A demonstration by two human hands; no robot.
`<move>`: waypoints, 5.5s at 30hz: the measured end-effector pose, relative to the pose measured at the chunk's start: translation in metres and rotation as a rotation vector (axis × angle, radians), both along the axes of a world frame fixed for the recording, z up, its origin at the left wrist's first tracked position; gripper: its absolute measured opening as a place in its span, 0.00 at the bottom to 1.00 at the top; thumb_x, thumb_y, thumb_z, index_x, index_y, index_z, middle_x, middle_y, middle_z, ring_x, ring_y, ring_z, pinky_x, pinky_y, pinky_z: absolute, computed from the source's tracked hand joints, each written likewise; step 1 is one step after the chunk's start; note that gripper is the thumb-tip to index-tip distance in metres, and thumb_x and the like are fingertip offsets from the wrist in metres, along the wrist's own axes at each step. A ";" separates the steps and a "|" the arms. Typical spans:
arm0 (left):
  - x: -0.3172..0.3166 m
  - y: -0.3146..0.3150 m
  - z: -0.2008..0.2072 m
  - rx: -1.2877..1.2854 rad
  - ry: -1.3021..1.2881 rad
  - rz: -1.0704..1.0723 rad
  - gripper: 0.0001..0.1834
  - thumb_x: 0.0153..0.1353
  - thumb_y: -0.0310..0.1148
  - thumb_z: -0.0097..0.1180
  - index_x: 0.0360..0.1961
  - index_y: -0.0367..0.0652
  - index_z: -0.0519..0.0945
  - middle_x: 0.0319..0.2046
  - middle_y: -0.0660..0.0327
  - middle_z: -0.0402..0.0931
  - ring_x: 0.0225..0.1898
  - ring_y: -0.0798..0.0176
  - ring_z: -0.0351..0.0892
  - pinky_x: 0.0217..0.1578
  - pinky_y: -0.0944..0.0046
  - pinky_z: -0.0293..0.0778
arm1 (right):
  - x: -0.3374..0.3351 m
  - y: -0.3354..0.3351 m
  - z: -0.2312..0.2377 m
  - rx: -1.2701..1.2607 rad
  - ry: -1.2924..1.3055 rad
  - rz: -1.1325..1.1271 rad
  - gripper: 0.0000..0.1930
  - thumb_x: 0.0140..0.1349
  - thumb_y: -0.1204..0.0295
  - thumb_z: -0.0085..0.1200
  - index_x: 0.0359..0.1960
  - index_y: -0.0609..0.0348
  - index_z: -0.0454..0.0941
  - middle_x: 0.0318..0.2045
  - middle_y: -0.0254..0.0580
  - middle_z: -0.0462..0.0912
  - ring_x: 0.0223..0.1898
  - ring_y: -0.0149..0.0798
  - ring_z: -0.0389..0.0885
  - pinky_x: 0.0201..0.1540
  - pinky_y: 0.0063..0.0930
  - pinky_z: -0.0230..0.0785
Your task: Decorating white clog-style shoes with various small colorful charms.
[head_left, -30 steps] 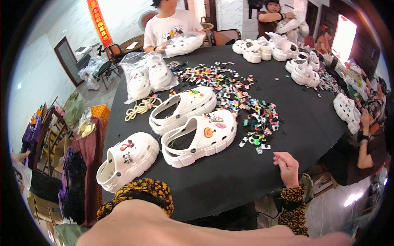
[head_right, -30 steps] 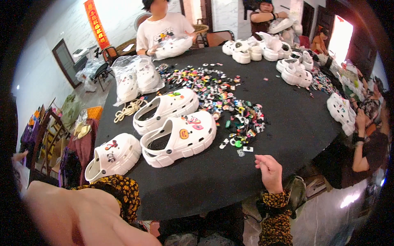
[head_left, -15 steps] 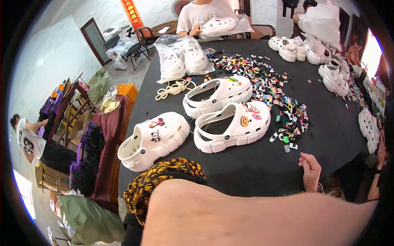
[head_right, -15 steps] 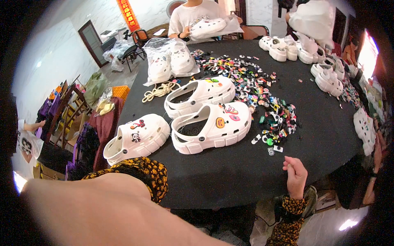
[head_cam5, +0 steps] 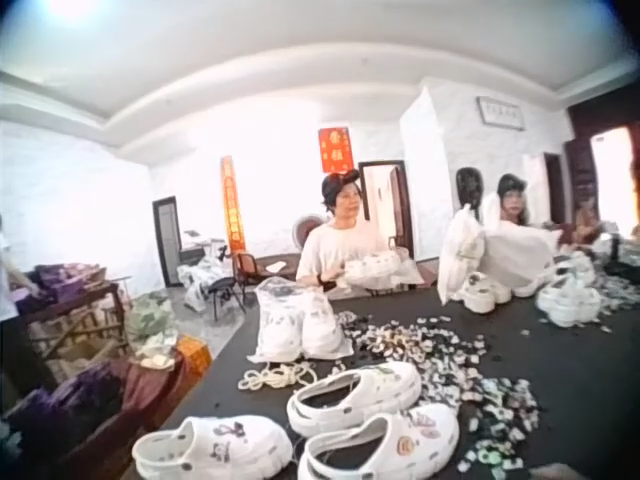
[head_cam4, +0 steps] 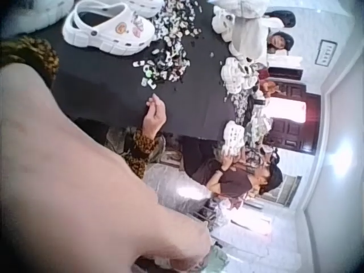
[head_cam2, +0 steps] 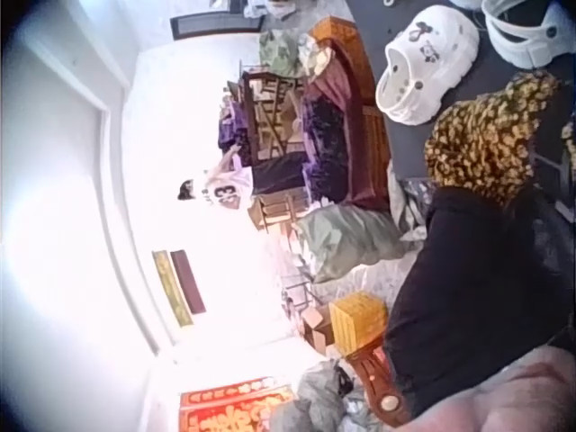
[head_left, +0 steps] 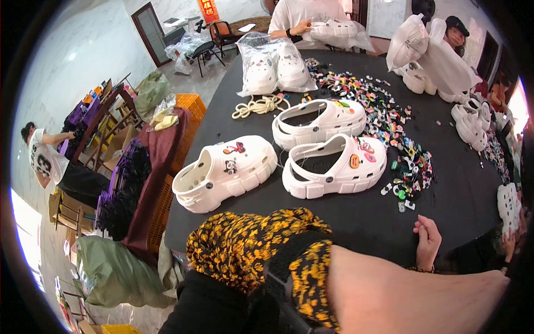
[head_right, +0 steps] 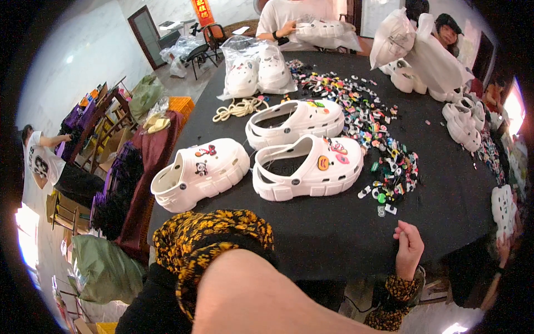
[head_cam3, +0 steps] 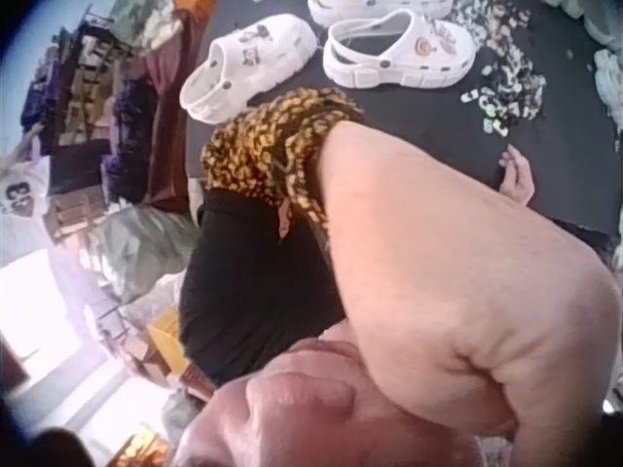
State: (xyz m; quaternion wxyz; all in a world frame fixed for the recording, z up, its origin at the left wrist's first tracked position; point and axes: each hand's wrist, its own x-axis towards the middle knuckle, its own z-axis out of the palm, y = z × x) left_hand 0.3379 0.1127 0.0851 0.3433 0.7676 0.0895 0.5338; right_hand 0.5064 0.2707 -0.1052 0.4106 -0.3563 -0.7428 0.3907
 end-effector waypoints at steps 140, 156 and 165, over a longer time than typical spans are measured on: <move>-0.152 -0.003 -0.086 -0.203 0.934 1.151 0.10 0.53 0.31 0.60 0.25 0.40 0.70 0.25 0.55 0.72 0.32 0.47 0.75 0.30 0.50 0.69 | -0.073 0.161 0.040 0.514 -0.850 0.116 0.17 0.50 0.75 0.56 0.44 0.61 0.77 0.45 0.51 0.76 0.48 0.53 0.76 0.51 0.41 0.69; -0.152 -0.002 -0.086 -0.187 0.947 1.144 0.11 0.52 0.31 0.60 0.24 0.40 0.70 0.25 0.56 0.72 0.32 0.48 0.75 0.30 0.51 0.70 | -0.057 0.163 0.057 0.463 -0.583 -0.014 0.12 0.51 0.74 0.55 0.38 0.65 0.80 0.30 0.50 0.82 0.33 0.45 0.82 0.39 0.35 0.73; -0.151 -0.003 -0.086 -0.172 0.929 1.136 0.11 0.51 0.30 0.60 0.25 0.38 0.69 0.25 0.53 0.72 0.31 0.46 0.74 0.30 0.51 0.69 | -0.066 0.148 0.038 0.567 -0.832 0.124 0.09 0.51 0.73 0.56 0.34 0.60 0.80 0.33 0.47 0.79 0.39 0.48 0.77 0.45 0.39 0.69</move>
